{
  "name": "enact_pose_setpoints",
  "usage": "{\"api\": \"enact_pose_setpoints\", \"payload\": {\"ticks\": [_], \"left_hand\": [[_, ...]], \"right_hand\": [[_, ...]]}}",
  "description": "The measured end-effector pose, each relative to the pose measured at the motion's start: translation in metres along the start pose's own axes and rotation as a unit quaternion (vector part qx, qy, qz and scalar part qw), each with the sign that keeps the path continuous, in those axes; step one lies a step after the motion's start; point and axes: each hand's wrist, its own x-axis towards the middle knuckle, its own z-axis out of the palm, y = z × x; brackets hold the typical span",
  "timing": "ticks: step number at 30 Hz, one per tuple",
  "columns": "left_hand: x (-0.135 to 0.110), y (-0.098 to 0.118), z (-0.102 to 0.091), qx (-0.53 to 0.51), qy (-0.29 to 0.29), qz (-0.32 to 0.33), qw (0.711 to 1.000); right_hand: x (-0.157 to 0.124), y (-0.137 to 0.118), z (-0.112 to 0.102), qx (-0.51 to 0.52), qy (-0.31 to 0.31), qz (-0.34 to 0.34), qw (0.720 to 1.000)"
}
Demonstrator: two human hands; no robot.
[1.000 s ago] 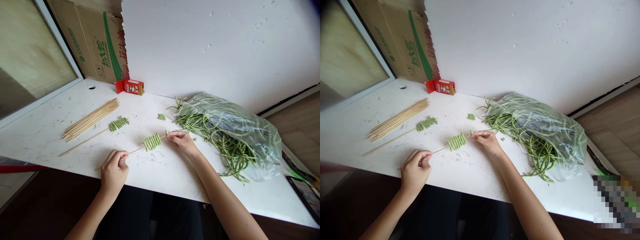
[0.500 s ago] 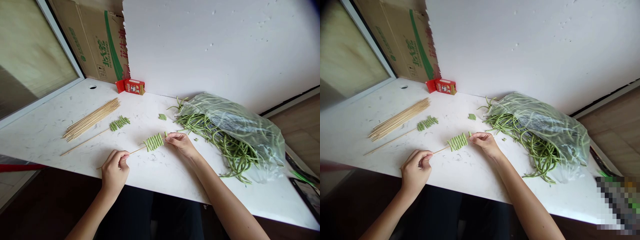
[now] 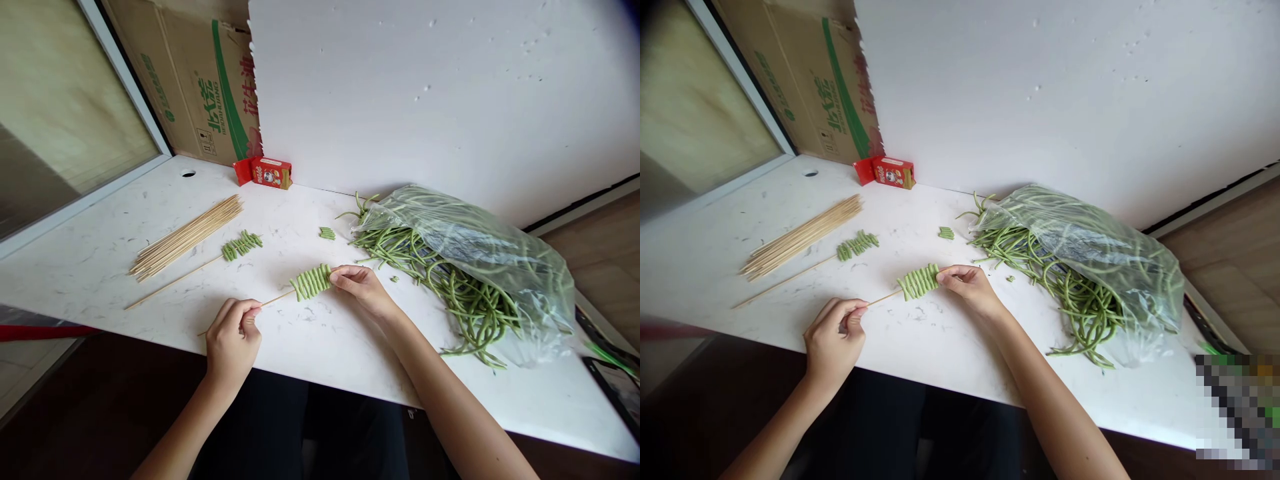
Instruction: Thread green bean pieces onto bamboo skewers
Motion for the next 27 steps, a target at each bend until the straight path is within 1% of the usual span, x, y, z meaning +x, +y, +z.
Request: {"api": "enact_pose_setpoints", "payload": {"ticks": [2, 5, 8, 10, 11, 12, 15, 17, 19, 23, 25, 27], "left_hand": [[0.0, 0.0, 0.0, -0.003, 0.001, -0.004, 1.0], [0.001, 0.0, 0.0, -0.006, 0.004, -0.007, 1.0], [0.002, 0.0, 0.001, -0.01, 0.007, -0.004, 1.0], [0.002, 0.0, 0.001, -0.012, 0.007, -0.001, 1.0], [0.002, 0.0, 0.001, -0.012, 0.007, 0.0, 1.0], [0.002, -0.001, 0.001, -0.01, 0.007, 0.0, 1.0], [0.001, -0.002, 0.002, -0.005, 0.007, -0.002, 1.0], [0.0, -0.003, 0.002, -0.004, 0.003, -0.005, 1.0], [-0.001, -0.003, 0.002, -0.006, -0.001, -0.01, 1.0], [-0.001, -0.004, 0.002, -0.011, -0.002, -0.017, 1.0], [-0.001, -0.004, 0.003, -0.016, 0.0, -0.017, 1.0], [0.0, -0.004, 0.003, -0.022, 0.0, -0.014, 1.0]], "right_hand": [[0.0, -0.003, -0.006, -0.016, 0.023, -0.003, 1.0], [0.006, -0.006, -0.015, -0.043, 0.078, -0.014, 0.996], [0.02, -0.007, -0.025, -0.134, 0.119, -0.038, 0.983], [0.034, -0.005, -0.03, -0.228, 0.131, -0.07, 0.962], [0.041, -0.004, -0.032, -0.276, 0.136, -0.092, 0.947], [0.049, -0.002, -0.034, -0.325, 0.138, -0.116, 0.929], [0.072, 0.001, -0.037, -0.447, 0.115, -0.179, 0.869], [0.086, 0.004, -0.036, -0.5, 0.098, -0.195, 0.838], [0.097, 0.006, -0.033, -0.541, 0.091, -0.197, 0.813], [0.113, 0.009, -0.031, -0.592, 0.101, -0.189, 0.777], [0.117, 0.009, -0.032, -0.603, 0.106, -0.188, 0.768], [0.119, 0.009, -0.035, -0.605, 0.104, -0.185, 0.768]]}}
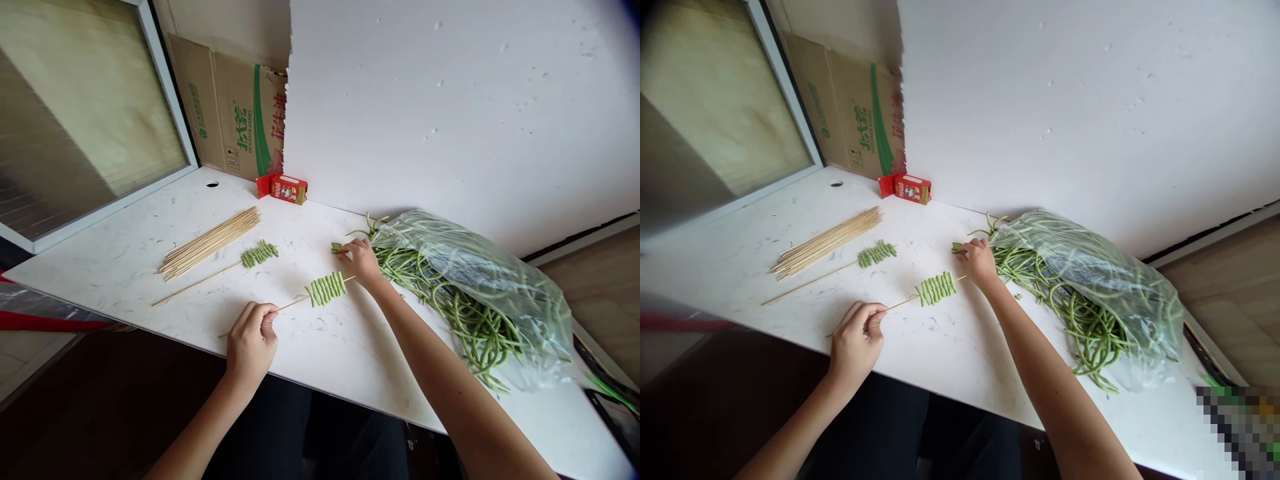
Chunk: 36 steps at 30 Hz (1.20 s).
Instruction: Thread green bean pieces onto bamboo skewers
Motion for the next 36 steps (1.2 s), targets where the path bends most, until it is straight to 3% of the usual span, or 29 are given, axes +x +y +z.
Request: {"api": "enact_pose_setpoints", "payload": {"ticks": [8, 19, 25, 28, 31, 36], "left_hand": [[0.0, -0.001, 0.001, -0.007, -0.005, 0.001, 1.0], [0.001, 0.0, 0.0, -0.007, -0.004, 0.003, 1.0], [0.001, 0.001, -0.001, -0.001, 0.0, 0.007, 1.0], [0.001, 0.001, -0.001, -0.001, -0.001, 0.007, 1.0], [0.001, 0.001, -0.001, 0.0, -0.002, 0.006, 1.0], [0.001, 0.002, -0.001, 0.007, 0.0, 0.01, 1.0]], "right_hand": [[0.009, -0.002, -0.003, 0.038, -0.03, 0.026, 0.998], [0.009, -0.001, 0.001, 0.068, -0.013, 0.005, 0.998], [-0.018, -0.005, -0.011, 0.092, 0.063, -0.016, 0.994], [-0.044, -0.009, -0.021, 0.136, 0.096, 0.008, 0.986], [-0.069, -0.015, -0.03, 0.228, 0.092, 0.068, 0.967], [-0.088, -0.028, -0.043, 0.397, 0.112, 0.144, 0.9]]}}
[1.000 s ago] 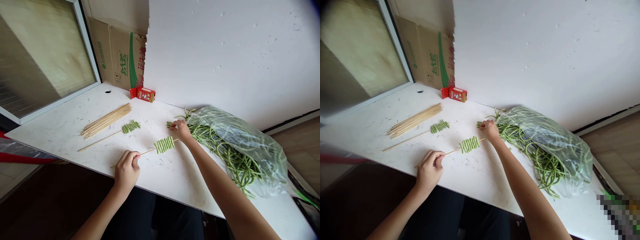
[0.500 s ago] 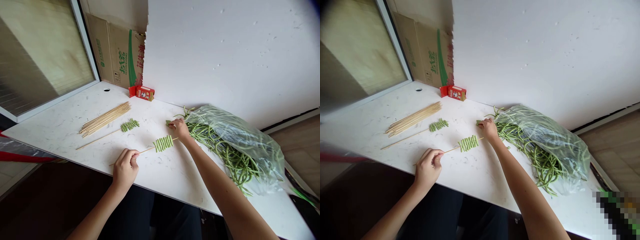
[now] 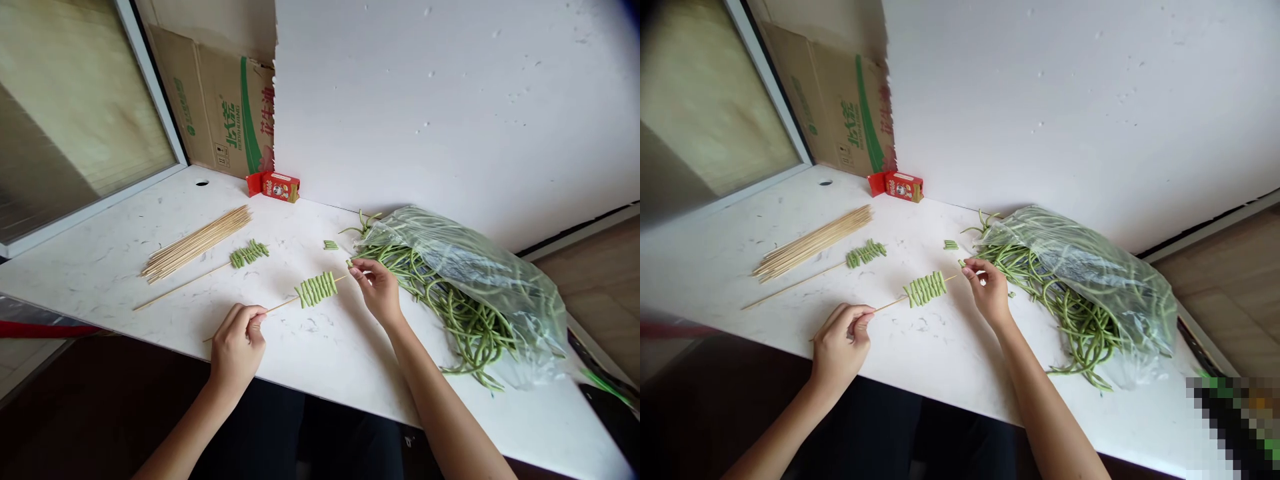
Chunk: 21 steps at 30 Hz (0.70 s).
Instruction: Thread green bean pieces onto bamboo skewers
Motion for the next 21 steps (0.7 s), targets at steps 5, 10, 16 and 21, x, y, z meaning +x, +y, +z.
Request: {"api": "enact_pose_setpoints", "payload": {"ticks": [5, 10, 16, 21], "left_hand": [[-0.001, 0.001, 0.0, 0.012, 0.004, 0.0, 1.0], [0.0, 0.002, -0.001, 0.034, 0.017, 0.003, 0.999], [0.0, 0.001, -0.001, 0.048, 0.02, 0.004, 0.999], [0.0, 0.0, 0.0, 0.06, 0.014, 0.013, 0.998]], "right_hand": [[-0.002, -0.01, 0.004, 0.213, -0.039, 0.097, 0.971], [-0.006, -0.008, 0.009, 0.289, -0.109, 0.162, 0.937], [-0.008, 0.007, 0.014, 0.314, -0.149, 0.174, 0.922], [-0.006, 0.014, 0.011, 0.313, -0.179, 0.171, 0.917]]}}
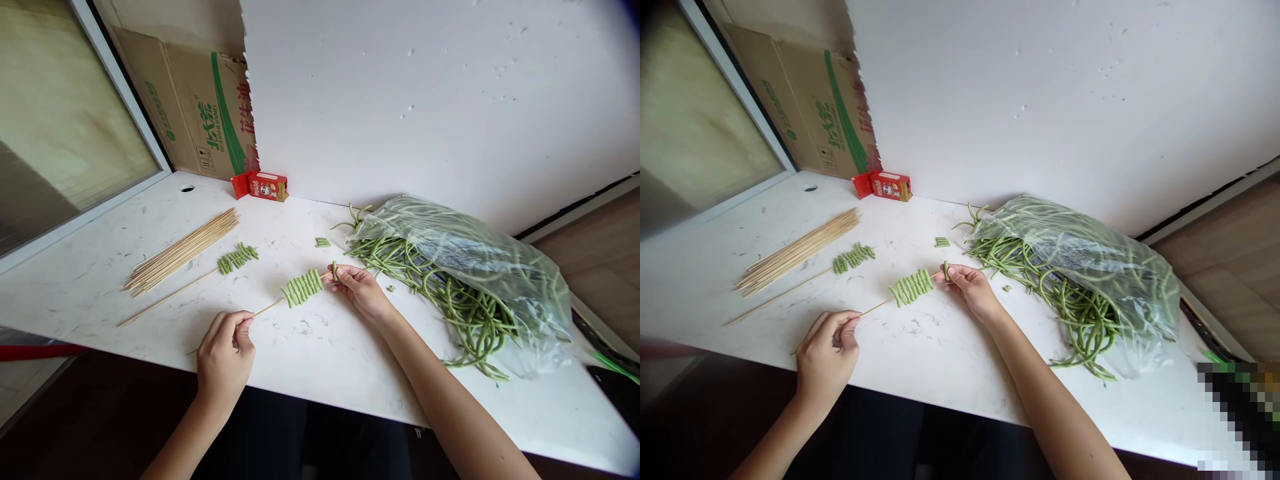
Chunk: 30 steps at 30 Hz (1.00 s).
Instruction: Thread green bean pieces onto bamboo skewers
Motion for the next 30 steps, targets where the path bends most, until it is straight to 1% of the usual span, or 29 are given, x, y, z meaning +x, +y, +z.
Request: {"api": "enact_pose_setpoints", "payload": {"ticks": [7, 30], "left_hand": [[-0.0001, 0.0002, 0.0005, 0.005, -0.004, -0.003, 1.0], [-0.0005, -0.0005, 0.0005, 0.002, -0.021, -0.023, 1.0]], "right_hand": [[0.0004, 0.001, -0.0025, -0.013, -0.013, -0.006, 1.0], [0.0007, 0.0022, -0.0033, -0.039, -0.02, -0.005, 0.999]]}}
